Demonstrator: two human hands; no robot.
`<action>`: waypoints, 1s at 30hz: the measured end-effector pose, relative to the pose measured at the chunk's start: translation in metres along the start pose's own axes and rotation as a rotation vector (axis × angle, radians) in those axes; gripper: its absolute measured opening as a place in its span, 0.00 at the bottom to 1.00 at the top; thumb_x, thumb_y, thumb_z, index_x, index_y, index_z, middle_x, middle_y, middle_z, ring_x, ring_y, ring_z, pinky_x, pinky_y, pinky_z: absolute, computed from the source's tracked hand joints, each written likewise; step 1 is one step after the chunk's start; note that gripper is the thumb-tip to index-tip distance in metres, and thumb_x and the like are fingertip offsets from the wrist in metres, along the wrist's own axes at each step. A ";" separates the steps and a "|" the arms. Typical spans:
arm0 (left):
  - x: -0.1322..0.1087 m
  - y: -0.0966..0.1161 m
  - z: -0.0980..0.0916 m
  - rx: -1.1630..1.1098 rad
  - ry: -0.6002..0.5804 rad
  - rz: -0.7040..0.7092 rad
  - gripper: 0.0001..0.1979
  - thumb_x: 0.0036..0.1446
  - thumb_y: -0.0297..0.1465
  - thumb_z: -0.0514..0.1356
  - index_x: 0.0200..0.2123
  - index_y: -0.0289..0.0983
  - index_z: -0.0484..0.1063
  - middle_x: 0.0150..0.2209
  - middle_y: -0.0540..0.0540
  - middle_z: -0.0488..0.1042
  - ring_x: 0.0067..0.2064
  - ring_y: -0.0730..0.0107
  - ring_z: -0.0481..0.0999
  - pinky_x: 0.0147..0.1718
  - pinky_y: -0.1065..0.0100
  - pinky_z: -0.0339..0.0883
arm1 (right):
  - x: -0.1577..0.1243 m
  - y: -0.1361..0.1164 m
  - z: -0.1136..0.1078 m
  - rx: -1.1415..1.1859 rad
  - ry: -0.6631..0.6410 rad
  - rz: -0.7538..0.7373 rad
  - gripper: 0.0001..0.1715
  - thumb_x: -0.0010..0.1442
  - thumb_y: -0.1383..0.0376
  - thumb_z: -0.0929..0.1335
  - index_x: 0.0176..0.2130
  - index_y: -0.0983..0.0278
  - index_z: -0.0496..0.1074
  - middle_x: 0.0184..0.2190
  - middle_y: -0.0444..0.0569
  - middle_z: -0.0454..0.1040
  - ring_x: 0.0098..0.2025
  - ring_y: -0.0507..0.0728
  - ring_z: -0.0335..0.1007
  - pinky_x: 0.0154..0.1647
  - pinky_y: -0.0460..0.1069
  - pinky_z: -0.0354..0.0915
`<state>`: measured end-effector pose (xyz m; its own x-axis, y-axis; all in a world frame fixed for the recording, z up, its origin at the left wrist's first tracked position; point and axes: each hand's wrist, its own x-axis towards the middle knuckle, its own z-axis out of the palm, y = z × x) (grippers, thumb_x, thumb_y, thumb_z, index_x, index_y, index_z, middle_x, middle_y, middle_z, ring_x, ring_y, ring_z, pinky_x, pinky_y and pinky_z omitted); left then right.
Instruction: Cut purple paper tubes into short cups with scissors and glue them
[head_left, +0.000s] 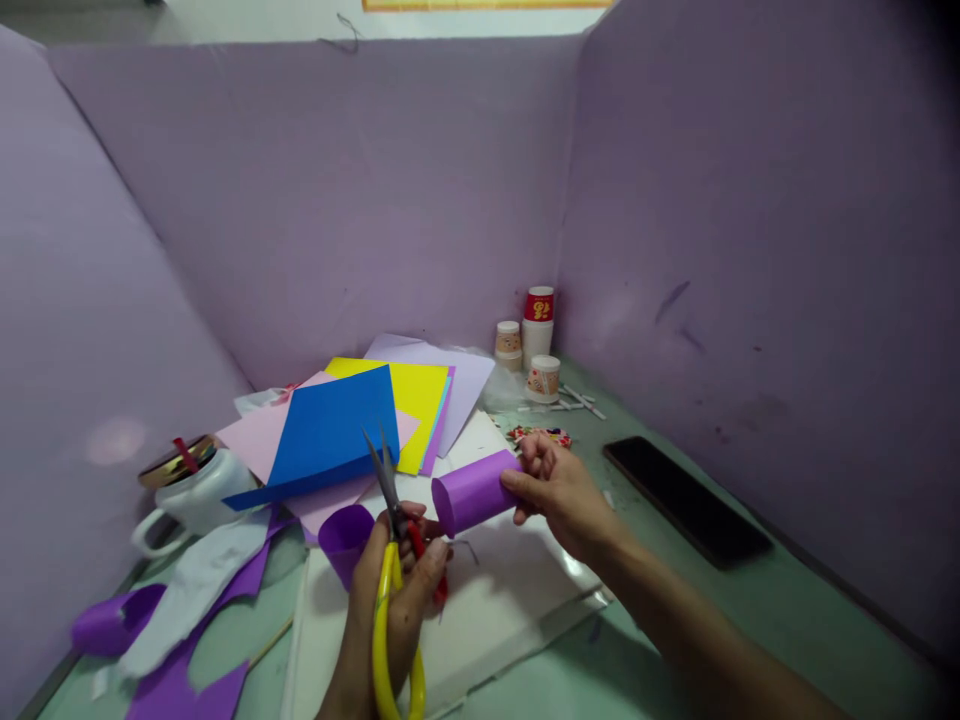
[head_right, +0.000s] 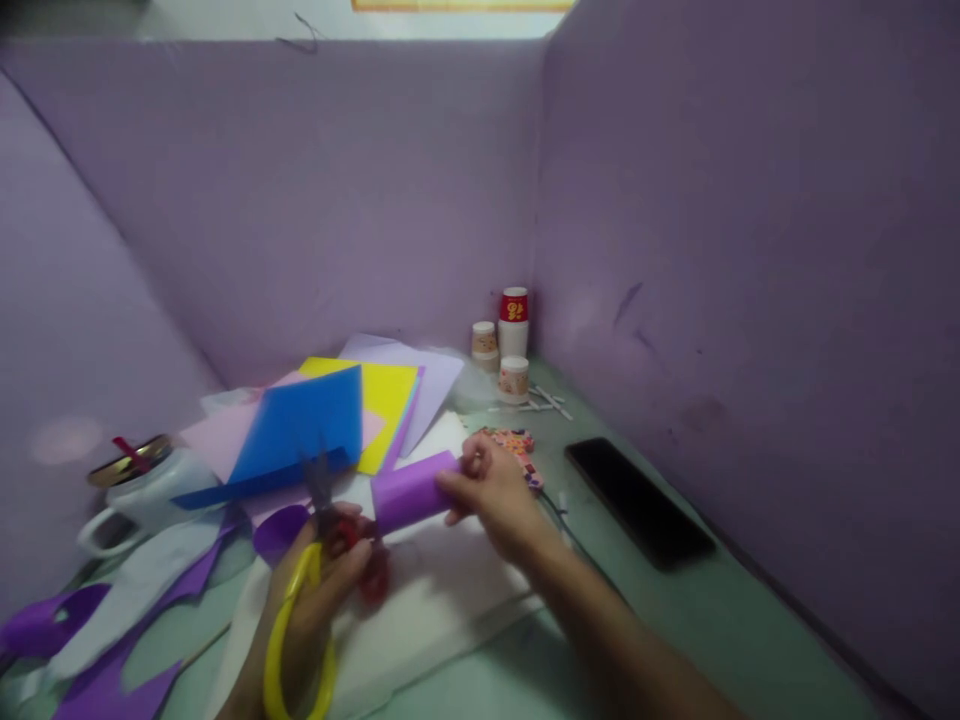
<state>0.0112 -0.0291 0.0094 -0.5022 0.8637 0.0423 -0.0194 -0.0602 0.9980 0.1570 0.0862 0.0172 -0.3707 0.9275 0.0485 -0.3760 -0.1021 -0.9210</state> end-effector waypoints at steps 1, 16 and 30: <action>-0.001 -0.001 -0.001 -0.020 0.008 0.005 0.21 0.45 0.40 0.67 0.42 0.40 0.67 0.32 0.51 0.74 0.33 0.70 0.75 0.33 0.71 0.68 | -0.001 0.000 0.001 0.004 -0.008 -0.005 0.29 0.36 0.66 0.78 0.25 0.61 0.54 0.17 0.31 0.60 0.16 0.44 0.59 0.10 0.40 0.65; -0.007 -0.010 -0.004 -0.184 -0.059 0.021 0.26 0.49 0.41 0.66 0.47 0.42 0.59 0.35 0.48 0.76 0.33 0.66 0.77 0.35 0.66 0.70 | -0.016 -0.018 0.002 -0.129 -0.282 0.079 0.33 0.36 0.73 0.78 0.38 0.62 0.61 0.26 0.39 0.74 0.26 0.49 0.70 0.22 0.41 0.66; -0.009 -0.029 0.001 -0.155 0.110 0.081 0.29 0.43 0.36 0.70 0.47 0.48 0.61 0.51 0.47 0.70 0.55 0.57 0.71 0.48 0.61 0.71 | -0.009 -0.014 -0.008 -0.208 -0.330 0.039 0.28 0.38 0.75 0.75 0.38 0.62 0.65 0.28 0.39 0.72 0.26 0.48 0.69 0.25 0.43 0.65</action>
<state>0.0174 -0.0339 -0.0203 -0.5987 0.7936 0.1085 -0.1034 -0.2109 0.9720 0.1719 0.0826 0.0262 -0.6474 0.7552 0.1024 -0.1889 -0.0289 -0.9816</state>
